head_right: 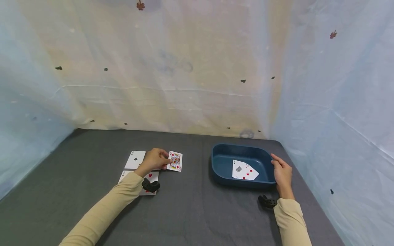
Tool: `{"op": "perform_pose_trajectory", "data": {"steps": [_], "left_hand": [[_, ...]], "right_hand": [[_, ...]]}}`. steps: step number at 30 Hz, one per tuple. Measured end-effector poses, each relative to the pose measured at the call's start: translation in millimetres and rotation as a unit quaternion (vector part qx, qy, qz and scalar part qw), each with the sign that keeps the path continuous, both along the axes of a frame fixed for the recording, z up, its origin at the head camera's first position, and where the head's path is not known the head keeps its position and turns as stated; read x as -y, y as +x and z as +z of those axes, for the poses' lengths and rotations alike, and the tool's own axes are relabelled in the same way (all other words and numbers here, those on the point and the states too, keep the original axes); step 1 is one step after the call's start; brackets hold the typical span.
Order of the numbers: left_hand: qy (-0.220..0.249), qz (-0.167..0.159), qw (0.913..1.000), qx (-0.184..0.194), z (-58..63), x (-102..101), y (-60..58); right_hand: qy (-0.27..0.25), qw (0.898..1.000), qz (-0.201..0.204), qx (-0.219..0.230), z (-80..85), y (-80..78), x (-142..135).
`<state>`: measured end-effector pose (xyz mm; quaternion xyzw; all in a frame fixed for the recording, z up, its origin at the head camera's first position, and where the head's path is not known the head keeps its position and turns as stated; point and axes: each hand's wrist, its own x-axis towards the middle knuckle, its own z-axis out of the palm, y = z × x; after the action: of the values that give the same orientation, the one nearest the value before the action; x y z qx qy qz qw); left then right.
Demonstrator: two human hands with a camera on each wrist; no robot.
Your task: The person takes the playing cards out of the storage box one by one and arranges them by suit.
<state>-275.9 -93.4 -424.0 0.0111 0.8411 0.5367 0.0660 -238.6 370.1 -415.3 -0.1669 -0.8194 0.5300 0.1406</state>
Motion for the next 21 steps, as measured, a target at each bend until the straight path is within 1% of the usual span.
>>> {"op": "perform_pose_trajectory", "data": {"steps": [4, 11, 18, 21], "left_hand": [[-0.017, 0.010, 0.9998, -0.004, -0.4, -0.8, 0.1], [-0.039, 0.019, 0.9990, -0.012, 4.6, -1.3, 2.2], [-0.012, 0.009, 0.9999, -0.007, 6.6, 0.0, 2.3], [-0.009, 0.002, 0.9999, -0.010, 8.4, -0.2, 2.2]], "right_hand": [[0.004, 1.000, 0.003, 0.004, -0.4, -0.7, 0.3], [-0.004, 1.000, 0.000, -0.004, 0.4, -1.3, -1.0], [0.004, 1.000, 0.005, 0.000, -0.2, -0.5, -1.0], [0.013, 1.000, 0.006, 0.001, -0.8, -0.1, -1.0]]}}
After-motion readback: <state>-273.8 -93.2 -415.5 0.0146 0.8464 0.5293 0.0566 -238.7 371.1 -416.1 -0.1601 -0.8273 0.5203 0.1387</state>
